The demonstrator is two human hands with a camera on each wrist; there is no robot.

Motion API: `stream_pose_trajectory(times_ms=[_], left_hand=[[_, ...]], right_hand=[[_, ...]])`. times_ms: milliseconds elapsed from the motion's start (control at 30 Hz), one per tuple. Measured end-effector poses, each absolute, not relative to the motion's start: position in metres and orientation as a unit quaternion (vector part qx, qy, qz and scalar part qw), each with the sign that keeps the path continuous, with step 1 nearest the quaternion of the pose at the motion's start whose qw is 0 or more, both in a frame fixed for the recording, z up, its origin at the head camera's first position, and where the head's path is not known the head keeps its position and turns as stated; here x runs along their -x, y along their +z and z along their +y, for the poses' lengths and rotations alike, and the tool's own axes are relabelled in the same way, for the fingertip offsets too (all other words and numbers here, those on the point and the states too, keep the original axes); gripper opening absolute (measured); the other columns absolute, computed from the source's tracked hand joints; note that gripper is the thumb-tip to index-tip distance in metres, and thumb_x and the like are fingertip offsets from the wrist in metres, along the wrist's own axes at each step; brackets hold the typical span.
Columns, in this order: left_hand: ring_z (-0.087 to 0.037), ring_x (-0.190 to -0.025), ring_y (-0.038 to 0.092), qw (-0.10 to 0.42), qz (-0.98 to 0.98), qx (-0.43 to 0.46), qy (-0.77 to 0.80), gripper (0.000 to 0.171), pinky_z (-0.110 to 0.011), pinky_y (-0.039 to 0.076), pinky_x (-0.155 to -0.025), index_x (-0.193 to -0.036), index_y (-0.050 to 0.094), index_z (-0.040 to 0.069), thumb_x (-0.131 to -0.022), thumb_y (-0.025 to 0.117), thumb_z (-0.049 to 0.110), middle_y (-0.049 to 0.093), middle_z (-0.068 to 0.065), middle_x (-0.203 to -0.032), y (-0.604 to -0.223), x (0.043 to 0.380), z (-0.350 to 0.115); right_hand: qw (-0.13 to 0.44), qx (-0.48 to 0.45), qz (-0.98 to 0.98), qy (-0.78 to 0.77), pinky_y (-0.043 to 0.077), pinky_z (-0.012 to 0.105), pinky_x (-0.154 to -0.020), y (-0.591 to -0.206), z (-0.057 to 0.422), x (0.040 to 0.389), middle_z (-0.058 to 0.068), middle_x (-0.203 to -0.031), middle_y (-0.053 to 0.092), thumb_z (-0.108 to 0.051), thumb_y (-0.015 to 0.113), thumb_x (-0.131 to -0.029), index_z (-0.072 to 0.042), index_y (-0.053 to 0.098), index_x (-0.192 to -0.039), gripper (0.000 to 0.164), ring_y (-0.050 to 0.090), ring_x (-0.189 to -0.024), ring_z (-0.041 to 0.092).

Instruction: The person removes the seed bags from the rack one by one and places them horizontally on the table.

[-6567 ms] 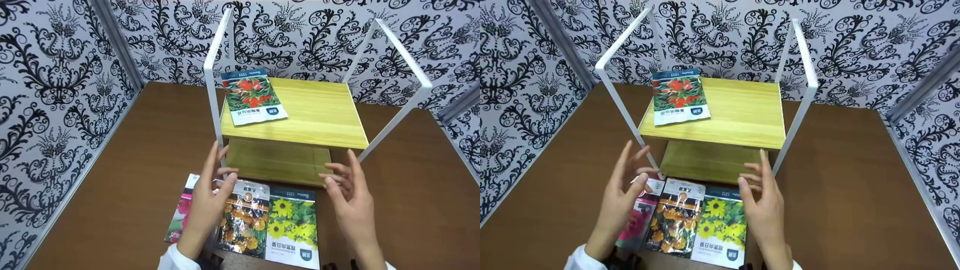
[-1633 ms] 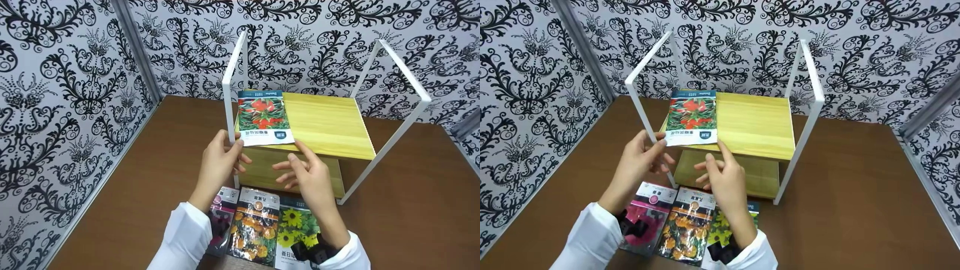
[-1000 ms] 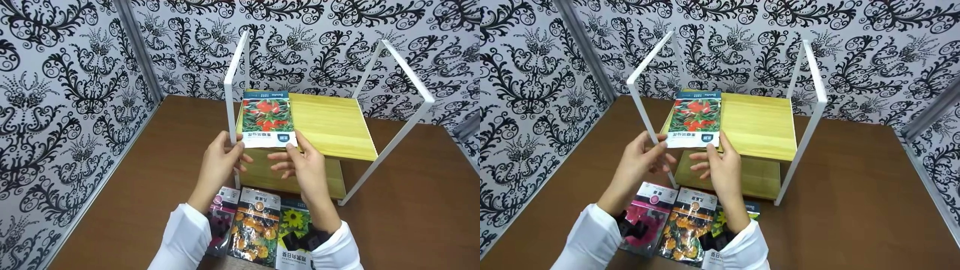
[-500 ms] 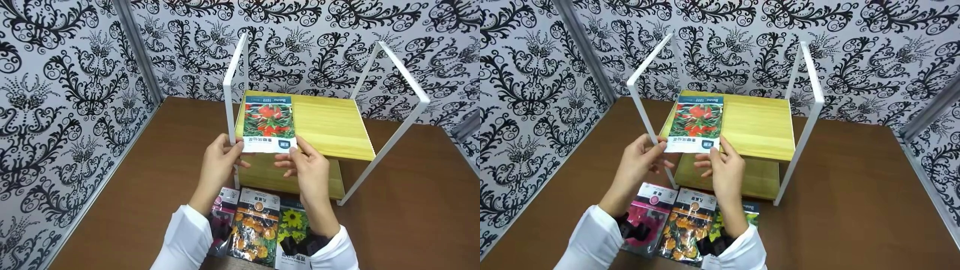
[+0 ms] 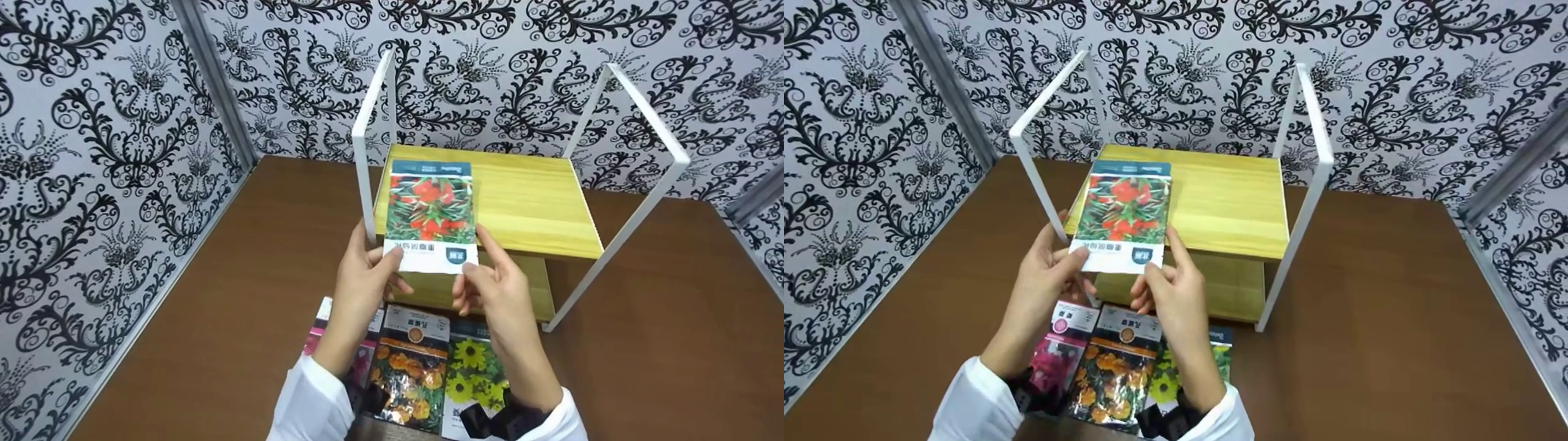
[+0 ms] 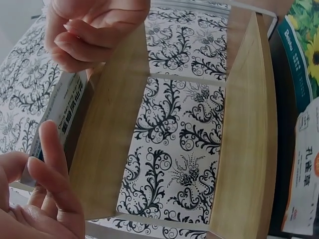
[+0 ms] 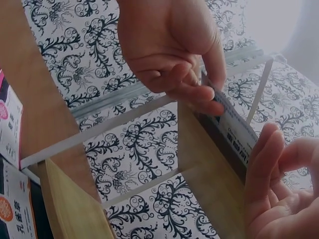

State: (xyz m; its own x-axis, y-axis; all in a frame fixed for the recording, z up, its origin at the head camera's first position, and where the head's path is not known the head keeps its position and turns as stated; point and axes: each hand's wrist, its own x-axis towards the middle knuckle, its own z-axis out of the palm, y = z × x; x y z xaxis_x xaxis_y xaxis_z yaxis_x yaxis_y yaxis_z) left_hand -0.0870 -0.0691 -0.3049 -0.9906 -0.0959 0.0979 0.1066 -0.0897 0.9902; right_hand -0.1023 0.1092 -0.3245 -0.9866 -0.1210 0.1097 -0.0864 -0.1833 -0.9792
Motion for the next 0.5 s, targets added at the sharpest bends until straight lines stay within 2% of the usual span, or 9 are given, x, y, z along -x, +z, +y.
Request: stream_pose_trajectory(times_ms=[200,367,500], left_hand=[[-0.029,-0.048,0.057,0.064,-0.667,0.008,-0.742,0.072,-0.025,0.041,-0.041,-0.144,0.007,0.014,-0.089,0.054,0.013,0.062,-0.013,-0.070,-0.309,0.076,-0.070],[-0.028,-0.046,0.056,0.063,-0.663,0.013,-0.746,0.074,-0.025,0.041,-0.042,-0.144,0.008,0.019,-0.088,0.057,0.017,0.059,-0.012,-0.063,-0.323,0.070,-0.071],[-0.028,-0.046,0.056,0.070,-0.657,0.020,-0.750,0.074,-0.025,0.041,-0.040,-0.144,0.010,0.023,-0.088,0.058,0.020,0.061,-0.012,-0.067,-0.333,0.065,-0.070]], right_hand=[[0.020,0.100,0.652,-0.751,0.045,0.030,-0.042,-0.325,0.113,0.096,0.019,-0.065,0.055,-0.012,0.055,-0.089,-0.023,0.035,-0.135,0.052,0.052,-0.049,0.025],[0.032,0.095,0.658,-0.746,0.045,0.029,-0.042,-0.325,0.118,0.092,0.020,-0.064,0.055,-0.016,0.059,-0.087,-0.025,0.038,-0.134,0.052,0.052,-0.048,0.023],[0.040,0.100,0.663,-0.741,0.045,0.028,-0.043,-0.324,0.122,0.090,0.019,-0.063,0.055,-0.017,0.060,-0.086,-0.024,0.038,-0.135,0.054,0.051,-0.049,0.019]])
